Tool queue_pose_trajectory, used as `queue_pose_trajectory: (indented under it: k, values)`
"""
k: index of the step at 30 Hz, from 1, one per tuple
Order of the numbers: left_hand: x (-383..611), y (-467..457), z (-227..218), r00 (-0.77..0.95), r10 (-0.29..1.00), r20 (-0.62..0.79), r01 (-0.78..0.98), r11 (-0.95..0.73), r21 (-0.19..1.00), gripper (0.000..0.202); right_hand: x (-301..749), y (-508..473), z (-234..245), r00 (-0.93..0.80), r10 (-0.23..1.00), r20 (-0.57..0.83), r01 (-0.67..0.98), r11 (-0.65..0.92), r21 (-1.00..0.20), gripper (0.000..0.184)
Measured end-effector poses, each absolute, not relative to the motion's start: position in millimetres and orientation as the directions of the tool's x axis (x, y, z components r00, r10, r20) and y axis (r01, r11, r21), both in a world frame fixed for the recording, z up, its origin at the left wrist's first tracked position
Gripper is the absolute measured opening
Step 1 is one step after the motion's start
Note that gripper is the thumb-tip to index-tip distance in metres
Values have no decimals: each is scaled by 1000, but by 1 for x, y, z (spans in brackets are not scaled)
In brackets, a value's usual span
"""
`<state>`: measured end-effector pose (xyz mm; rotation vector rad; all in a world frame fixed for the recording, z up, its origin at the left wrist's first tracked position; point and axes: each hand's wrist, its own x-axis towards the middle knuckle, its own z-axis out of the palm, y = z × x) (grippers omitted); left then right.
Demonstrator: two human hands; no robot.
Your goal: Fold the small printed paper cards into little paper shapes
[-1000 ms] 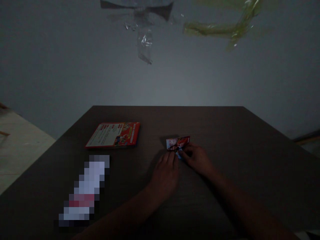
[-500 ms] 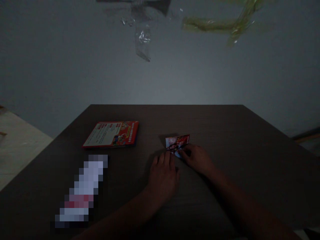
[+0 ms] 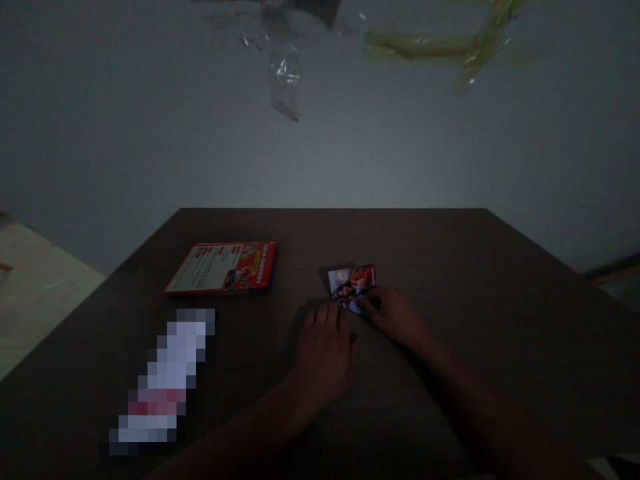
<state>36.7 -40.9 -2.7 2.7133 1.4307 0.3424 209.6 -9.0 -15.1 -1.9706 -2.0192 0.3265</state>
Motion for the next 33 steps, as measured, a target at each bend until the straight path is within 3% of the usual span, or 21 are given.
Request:
queue_pose_trajectory:
  k: [12,33]
  values:
    - [40,-43,-10,603,764,228,753,-640,153,46,207,-7,-6,7,999,-39,934,-20,-358,33]
    - [40,-43,-7,624,750,216,730,-659,178,43,207,-4,-9,26,999,-47,946,-40,-321,34]
